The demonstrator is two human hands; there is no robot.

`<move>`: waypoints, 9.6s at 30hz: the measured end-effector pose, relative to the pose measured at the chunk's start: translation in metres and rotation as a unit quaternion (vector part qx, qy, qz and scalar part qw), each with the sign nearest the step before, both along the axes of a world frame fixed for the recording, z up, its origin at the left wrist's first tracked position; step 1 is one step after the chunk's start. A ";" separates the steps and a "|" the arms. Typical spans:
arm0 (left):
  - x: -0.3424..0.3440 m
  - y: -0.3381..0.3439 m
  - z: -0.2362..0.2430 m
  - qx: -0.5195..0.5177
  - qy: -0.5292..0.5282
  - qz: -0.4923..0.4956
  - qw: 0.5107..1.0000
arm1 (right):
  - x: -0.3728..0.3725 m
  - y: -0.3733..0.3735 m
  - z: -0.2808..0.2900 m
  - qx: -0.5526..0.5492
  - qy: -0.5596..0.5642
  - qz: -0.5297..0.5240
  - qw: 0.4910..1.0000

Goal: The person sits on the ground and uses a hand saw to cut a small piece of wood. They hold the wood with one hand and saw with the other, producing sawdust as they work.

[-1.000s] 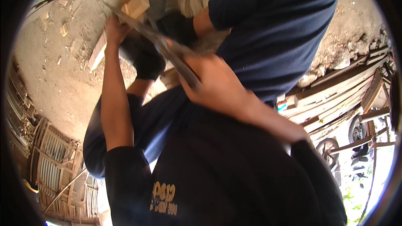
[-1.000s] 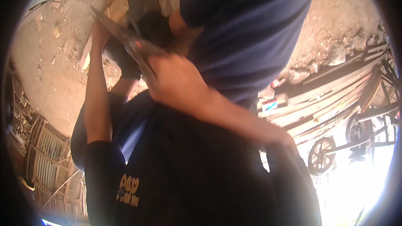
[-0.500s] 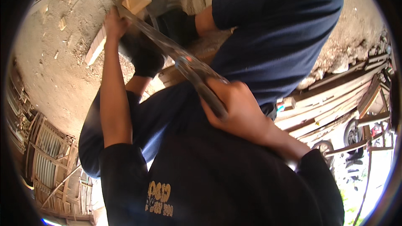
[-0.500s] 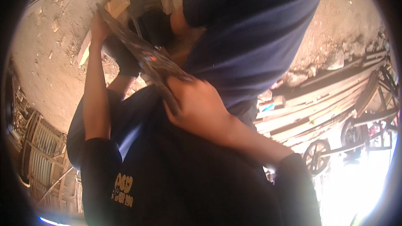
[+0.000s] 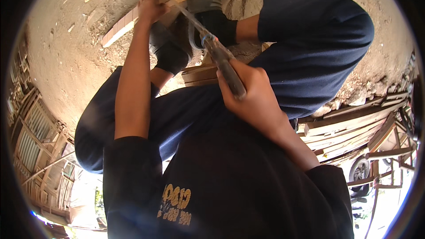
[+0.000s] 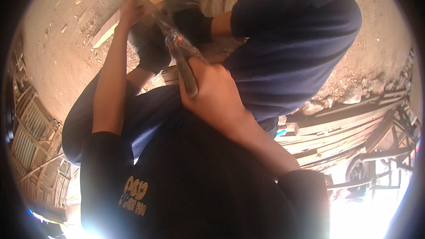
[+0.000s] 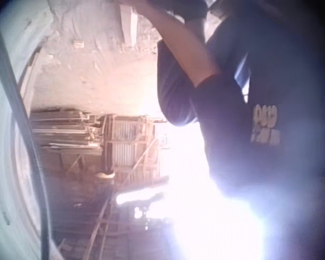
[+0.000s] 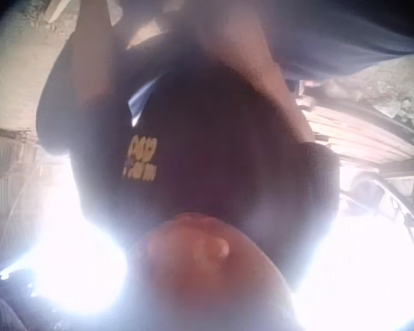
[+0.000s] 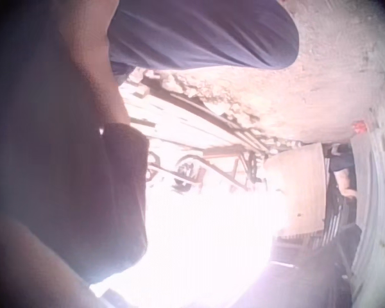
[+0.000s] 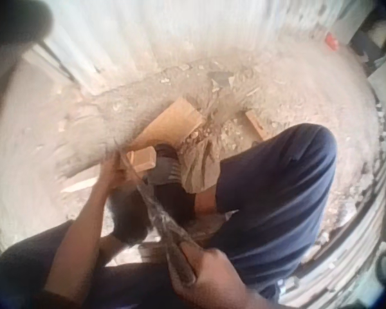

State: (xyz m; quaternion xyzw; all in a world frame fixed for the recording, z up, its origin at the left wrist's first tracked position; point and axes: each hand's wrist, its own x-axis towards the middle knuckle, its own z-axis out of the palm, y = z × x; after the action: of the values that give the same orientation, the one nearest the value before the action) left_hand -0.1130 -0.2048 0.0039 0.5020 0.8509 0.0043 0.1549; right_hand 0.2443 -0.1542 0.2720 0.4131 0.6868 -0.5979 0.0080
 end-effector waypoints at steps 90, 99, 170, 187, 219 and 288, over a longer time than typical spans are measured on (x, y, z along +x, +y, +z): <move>0.016 -0.001 0.005 0.066 0.033 0.049 0.996 | 0.004 -0.023 -0.001 0.030 -0.024 0.018 0.999; 0.016 0.005 0.020 -0.013 0.007 0.045 0.999 | -0.018 -0.018 -0.024 0.097 0.007 0.046 0.994; 0.019 0.001 0.041 -0.008 -0.077 0.033 0.996 | -0.015 0.030 0.007 -0.101 0.080 -0.136 0.982; -0.007 0.054 0.081 -0.073 -0.317 0.102 0.940 | -0.006 0.052 -0.084 -0.271 0.147 -0.203 0.929; 0.067 -0.006 0.084 0.170 0.052 -0.057 0.982 | -0.013 0.045 -0.097 -0.232 0.193 -0.187 0.935; 0.025 0.012 0.025 0.028 0.033 0.023 0.999 | -0.043 -0.026 -0.016 0.029 -0.007 0.006 1.000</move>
State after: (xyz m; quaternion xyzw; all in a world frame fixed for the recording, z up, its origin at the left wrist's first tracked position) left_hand -0.0880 -0.1925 0.0289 0.4863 0.8664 0.0152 0.1129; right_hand 0.2016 -0.1801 0.2561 0.4135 0.7064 -0.5745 0.0039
